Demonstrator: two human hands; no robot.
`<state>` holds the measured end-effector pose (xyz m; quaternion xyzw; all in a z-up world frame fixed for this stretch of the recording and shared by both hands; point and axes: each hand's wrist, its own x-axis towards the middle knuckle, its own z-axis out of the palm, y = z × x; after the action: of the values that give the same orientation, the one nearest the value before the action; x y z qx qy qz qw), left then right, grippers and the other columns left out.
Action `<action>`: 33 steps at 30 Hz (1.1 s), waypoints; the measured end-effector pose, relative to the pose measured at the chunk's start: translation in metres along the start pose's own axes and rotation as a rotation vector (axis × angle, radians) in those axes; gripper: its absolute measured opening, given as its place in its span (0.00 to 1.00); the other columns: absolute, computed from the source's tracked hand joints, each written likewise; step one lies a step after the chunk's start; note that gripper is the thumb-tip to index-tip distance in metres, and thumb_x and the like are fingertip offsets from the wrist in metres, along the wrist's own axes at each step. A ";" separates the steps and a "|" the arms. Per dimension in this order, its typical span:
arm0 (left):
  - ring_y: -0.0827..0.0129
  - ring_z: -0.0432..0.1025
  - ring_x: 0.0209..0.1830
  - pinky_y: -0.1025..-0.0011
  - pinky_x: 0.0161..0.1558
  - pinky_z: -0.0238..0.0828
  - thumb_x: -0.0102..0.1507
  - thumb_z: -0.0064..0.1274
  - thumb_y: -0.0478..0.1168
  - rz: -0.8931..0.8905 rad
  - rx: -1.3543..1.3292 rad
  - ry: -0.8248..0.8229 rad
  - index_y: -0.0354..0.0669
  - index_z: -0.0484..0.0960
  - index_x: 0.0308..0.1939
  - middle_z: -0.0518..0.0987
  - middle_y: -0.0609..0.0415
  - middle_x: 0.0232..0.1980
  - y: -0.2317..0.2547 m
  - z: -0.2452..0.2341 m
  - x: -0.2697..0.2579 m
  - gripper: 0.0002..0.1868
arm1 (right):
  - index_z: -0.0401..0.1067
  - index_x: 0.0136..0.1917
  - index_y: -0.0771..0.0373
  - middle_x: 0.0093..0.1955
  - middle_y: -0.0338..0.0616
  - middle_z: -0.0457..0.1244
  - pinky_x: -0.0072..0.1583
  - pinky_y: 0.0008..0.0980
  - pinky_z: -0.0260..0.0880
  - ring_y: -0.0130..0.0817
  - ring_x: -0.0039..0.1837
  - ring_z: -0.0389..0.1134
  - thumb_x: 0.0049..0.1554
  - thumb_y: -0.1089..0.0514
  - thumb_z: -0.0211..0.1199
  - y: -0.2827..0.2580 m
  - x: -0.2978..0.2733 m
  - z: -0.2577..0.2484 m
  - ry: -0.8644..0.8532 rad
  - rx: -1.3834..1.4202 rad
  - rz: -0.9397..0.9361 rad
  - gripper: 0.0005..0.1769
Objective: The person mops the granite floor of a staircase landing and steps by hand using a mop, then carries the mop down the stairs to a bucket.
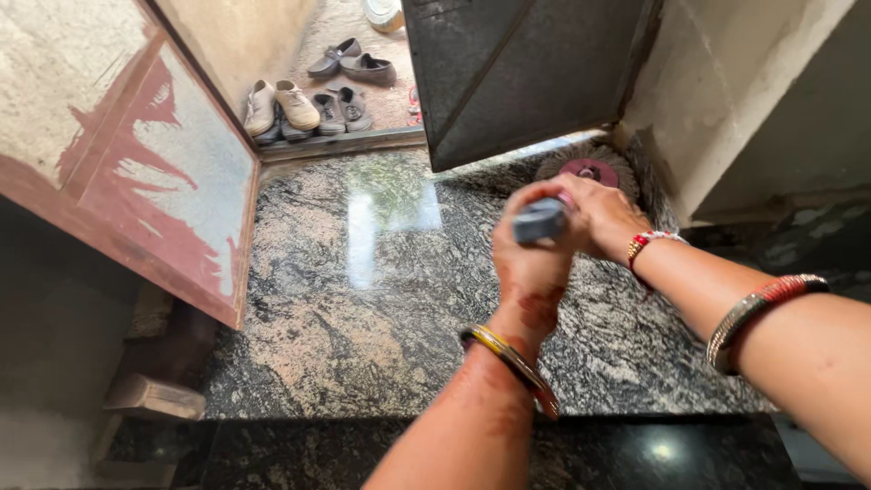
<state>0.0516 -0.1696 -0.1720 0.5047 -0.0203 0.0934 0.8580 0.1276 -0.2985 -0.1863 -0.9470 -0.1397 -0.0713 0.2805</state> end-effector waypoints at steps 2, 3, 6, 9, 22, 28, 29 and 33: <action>0.74 0.75 0.46 0.75 0.48 0.75 0.53 0.69 0.36 -0.008 0.083 0.044 0.43 0.82 0.54 0.81 0.55 0.49 -0.008 0.013 -0.006 0.25 | 0.75 0.58 0.42 0.58 0.42 0.69 0.60 0.41 0.67 0.45 0.58 0.70 0.56 0.48 0.62 0.004 -0.005 -0.005 -0.060 0.022 0.169 0.16; 0.74 0.75 0.45 0.75 0.47 0.76 0.52 0.69 0.38 -0.020 0.130 0.065 0.43 0.82 0.55 0.82 0.54 0.48 -0.009 0.015 -0.012 0.27 | 0.77 0.57 0.39 0.57 0.38 0.70 0.59 0.39 0.68 0.41 0.56 0.71 0.53 0.48 0.64 0.009 -0.010 -0.005 -0.092 0.037 0.260 0.17; 0.73 0.77 0.49 0.75 0.50 0.76 0.48 0.71 0.43 -0.158 0.188 0.000 0.44 0.80 0.58 0.82 0.56 0.51 -0.001 0.008 -0.034 0.33 | 0.78 0.56 0.42 0.55 0.36 0.72 0.58 0.34 0.69 0.34 0.55 0.71 0.60 0.45 0.57 0.022 -0.015 0.003 -0.094 0.265 0.318 0.14; 0.71 0.77 0.50 0.73 0.51 0.77 0.46 0.72 0.43 -0.260 0.088 0.034 0.40 0.77 0.62 0.81 0.52 0.54 0.008 0.005 -0.057 0.40 | 0.81 0.57 0.46 0.56 0.41 0.71 0.60 0.35 0.69 0.36 0.56 0.71 0.64 0.43 0.58 0.029 -0.026 0.017 -0.075 0.515 0.623 0.16; 0.67 0.80 0.50 0.71 0.51 0.78 0.52 0.69 0.46 -0.058 0.373 0.281 0.41 0.78 0.57 0.83 0.52 0.52 0.045 0.048 -0.029 0.31 | 0.71 0.62 0.53 0.55 0.47 0.71 0.58 0.39 0.72 0.44 0.57 0.74 0.60 0.53 0.63 0.011 -0.010 -0.008 0.090 0.218 0.106 0.16; 0.67 0.78 0.50 0.70 0.51 0.77 0.50 0.70 0.40 -0.032 0.134 0.338 0.43 0.76 0.57 0.81 0.53 0.53 0.023 0.030 0.002 0.32 | 0.77 0.57 0.52 0.51 0.50 0.72 0.57 0.39 0.71 0.41 0.54 0.74 0.52 0.56 0.66 0.007 0.012 0.004 0.017 0.132 0.068 0.17; 0.69 0.76 0.51 0.70 0.52 0.76 0.49 0.70 0.38 -0.017 0.051 0.340 0.47 0.74 0.59 0.79 0.56 0.55 0.018 0.033 0.006 0.35 | 0.77 0.56 0.52 0.51 0.49 0.72 0.57 0.38 0.71 0.40 0.54 0.74 0.53 0.56 0.66 0.012 0.015 0.004 0.011 0.142 0.080 0.17; 0.73 0.75 0.50 0.72 0.52 0.75 0.49 0.65 0.33 -0.142 -0.008 0.356 0.47 0.74 0.56 0.78 0.58 0.54 0.017 0.036 0.014 0.31 | 0.78 0.57 0.51 0.52 0.46 0.73 0.57 0.37 0.71 0.41 0.56 0.73 0.57 0.54 0.61 0.022 0.019 0.009 -0.031 0.375 0.166 0.14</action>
<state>0.0639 -0.1910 -0.1376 0.4770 0.1670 0.1204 0.8545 0.1524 -0.3069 -0.2009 -0.8873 -0.0764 -0.0063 0.4547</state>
